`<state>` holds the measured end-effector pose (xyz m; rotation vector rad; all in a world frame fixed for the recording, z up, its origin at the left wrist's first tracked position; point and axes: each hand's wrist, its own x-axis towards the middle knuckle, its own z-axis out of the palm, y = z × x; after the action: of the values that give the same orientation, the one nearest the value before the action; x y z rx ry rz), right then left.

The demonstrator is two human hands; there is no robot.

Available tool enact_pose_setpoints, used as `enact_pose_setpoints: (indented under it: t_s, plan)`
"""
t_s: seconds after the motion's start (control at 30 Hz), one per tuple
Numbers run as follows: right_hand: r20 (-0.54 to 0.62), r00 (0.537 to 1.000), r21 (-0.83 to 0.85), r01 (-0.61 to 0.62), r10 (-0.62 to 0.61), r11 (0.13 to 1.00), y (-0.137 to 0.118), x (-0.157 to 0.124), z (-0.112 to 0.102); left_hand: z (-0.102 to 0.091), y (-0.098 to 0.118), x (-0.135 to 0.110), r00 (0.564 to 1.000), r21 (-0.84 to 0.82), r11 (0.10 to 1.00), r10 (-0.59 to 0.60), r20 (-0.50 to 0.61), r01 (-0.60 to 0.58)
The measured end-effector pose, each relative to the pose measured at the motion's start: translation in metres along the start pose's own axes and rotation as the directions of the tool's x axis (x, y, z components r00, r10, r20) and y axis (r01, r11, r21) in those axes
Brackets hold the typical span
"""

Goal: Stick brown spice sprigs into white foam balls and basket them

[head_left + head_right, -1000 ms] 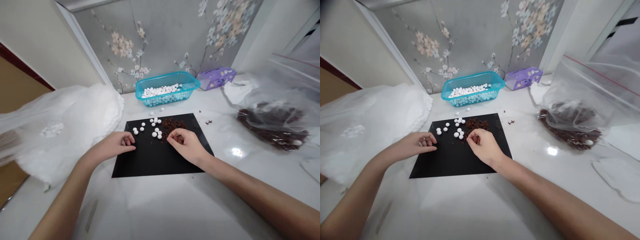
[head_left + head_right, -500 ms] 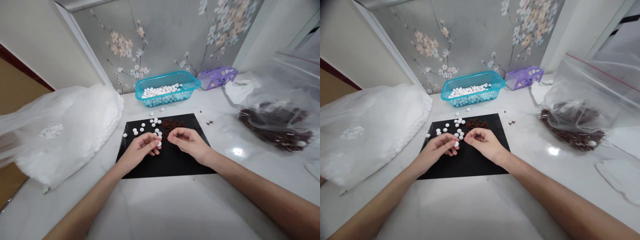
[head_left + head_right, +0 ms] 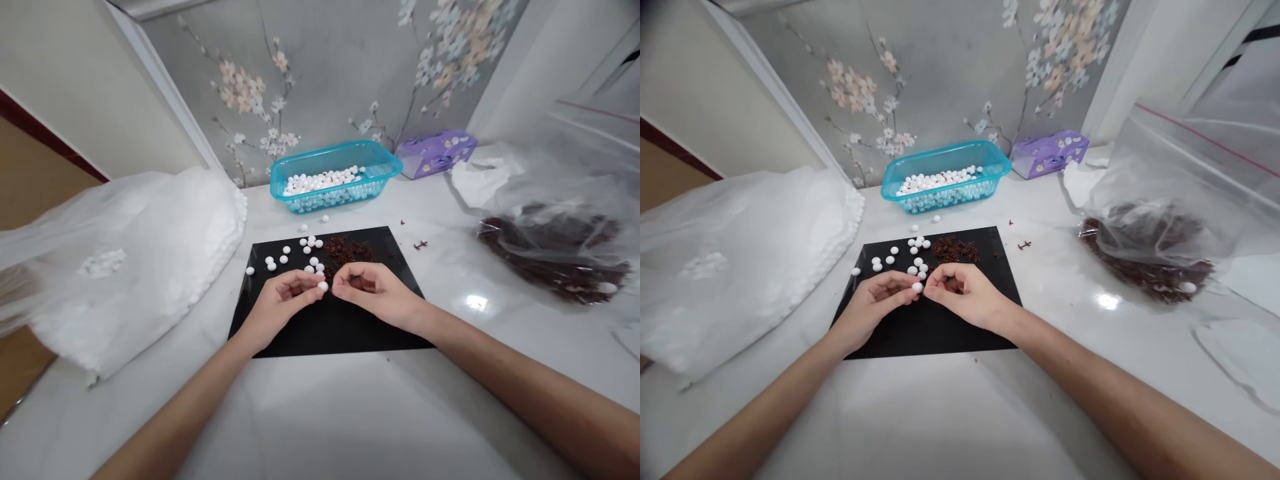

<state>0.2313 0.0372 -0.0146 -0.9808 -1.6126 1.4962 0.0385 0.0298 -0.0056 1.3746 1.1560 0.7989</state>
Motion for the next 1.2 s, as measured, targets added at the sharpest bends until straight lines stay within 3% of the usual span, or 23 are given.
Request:
enact_pose_setpoints:
  t_s: [0.77,1.2]
  plan:
    - [0.004,0.999,-0.083,0.048,-0.048,0.995,0.0027,-0.0015,0.0016,-0.0009,-0.0026,-0.0011,0.998,0.009,1.0,-0.028,-0.061,0.028]
    - [0.012,1.0,-0.043,-0.012,0.012,0.999,0.0036,-0.0014,0.0023,-0.0022,0.0014,-0.002,0.998,-0.022,0.999,-0.028,-0.05,0.026]
